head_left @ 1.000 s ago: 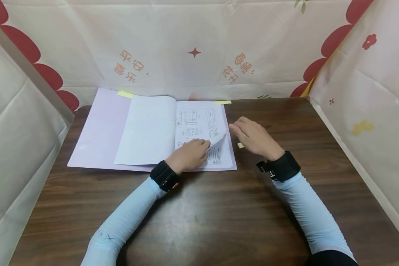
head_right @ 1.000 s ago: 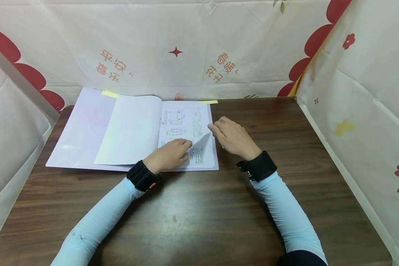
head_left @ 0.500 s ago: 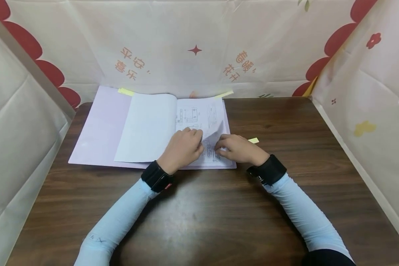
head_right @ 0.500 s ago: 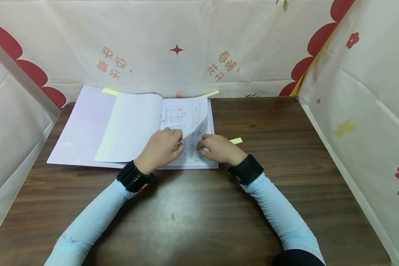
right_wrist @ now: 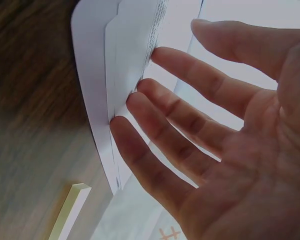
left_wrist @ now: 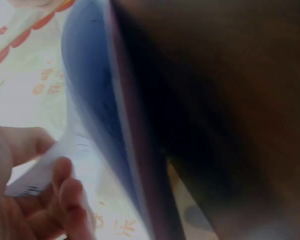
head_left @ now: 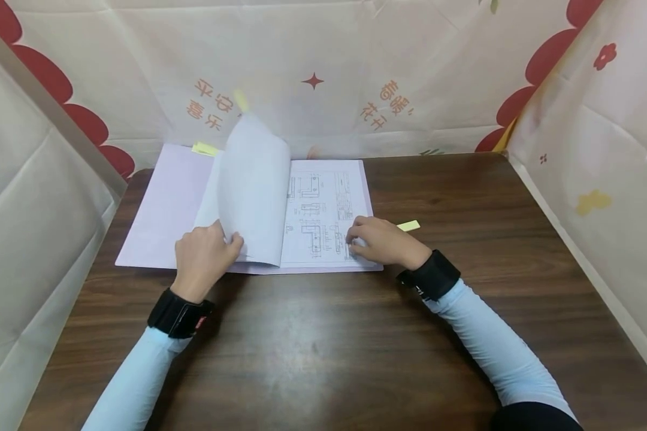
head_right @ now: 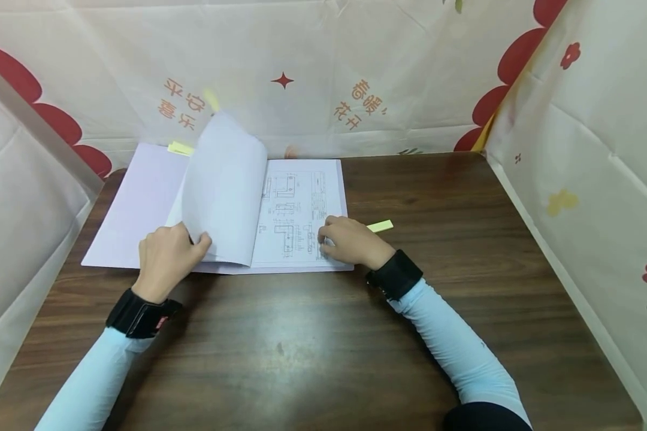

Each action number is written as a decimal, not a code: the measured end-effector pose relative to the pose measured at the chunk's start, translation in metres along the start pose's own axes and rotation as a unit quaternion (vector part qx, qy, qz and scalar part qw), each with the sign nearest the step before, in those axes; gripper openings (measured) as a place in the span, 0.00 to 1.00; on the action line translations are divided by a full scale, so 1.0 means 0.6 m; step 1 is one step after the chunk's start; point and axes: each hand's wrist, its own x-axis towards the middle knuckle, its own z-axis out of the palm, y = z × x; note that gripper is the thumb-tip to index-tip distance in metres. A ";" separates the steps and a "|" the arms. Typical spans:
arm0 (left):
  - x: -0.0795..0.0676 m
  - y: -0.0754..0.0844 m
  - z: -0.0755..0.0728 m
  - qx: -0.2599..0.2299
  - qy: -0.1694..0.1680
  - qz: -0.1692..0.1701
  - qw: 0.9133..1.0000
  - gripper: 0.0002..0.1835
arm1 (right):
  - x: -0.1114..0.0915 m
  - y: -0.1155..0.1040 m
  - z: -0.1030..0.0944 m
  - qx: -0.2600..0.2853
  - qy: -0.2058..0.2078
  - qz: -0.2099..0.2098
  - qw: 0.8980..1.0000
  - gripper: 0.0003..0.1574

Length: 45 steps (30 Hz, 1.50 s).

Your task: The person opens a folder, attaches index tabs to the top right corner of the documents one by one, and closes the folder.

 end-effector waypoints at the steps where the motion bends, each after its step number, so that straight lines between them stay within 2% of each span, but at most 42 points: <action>1: -0.007 -0.006 -0.001 0.004 -0.009 -0.008 1.000 0.24 | 0.000 0.000 0.000 0.000 0.000 0.001 1.000 0.14; 4: -0.021 -0.017 -0.001 0.017 -0.033 -0.023 0.999 0.23 | -0.001 0.001 0.000 -0.001 0.001 0.002 1.000 0.14; 8: -0.029 -0.024 -0.004 0.036 -0.054 -0.028 0.997 0.24 | -0.001 -0.001 0.000 0.000 -0.003 0.008 1.000 0.14; 15: -0.030 -0.021 -0.005 0.081 -0.103 -0.009 0.991 0.24 | 0.000 -0.003 0.002 0.010 -0.003 0.010 1.000 0.14; 19: -0.031 -0.006 -0.006 0.087 -0.100 0.007 0.991 0.24 | 0.003 -0.004 0.003 0.017 -0.005 0.008 1.000 0.15; 24: -0.022 0.027 -0.005 0.064 -0.054 0.059 0.995 0.27 | 0.003 -0.003 0.004 0.009 0.000 0.007 1.000 0.14; 28: -0.009 0.061 0.003 0.055 -0.036 0.124 0.990 0.26 | 0.001 -0.001 0.004 0.001 0.007 0.003 1.000 0.13; 34: 0.010 0.116 0.017 0.039 -0.037 0.196 0.979 0.22 | -0.001 0.001 0.001 0.008 0.012 0.005 1.000 0.12; 39: 0.025 0.158 0.028 0.017 -0.045 0.224 0.973 0.19 | 0.001 0.002 0.002 0.005 0.024 0.007 1.000 0.13; 45: 0.041 0.190 0.046 -0.009 -0.090 0.240 0.966 0.17 | -0.001 0.002 -0.004 0.013 0.042 0.008 0.999 0.12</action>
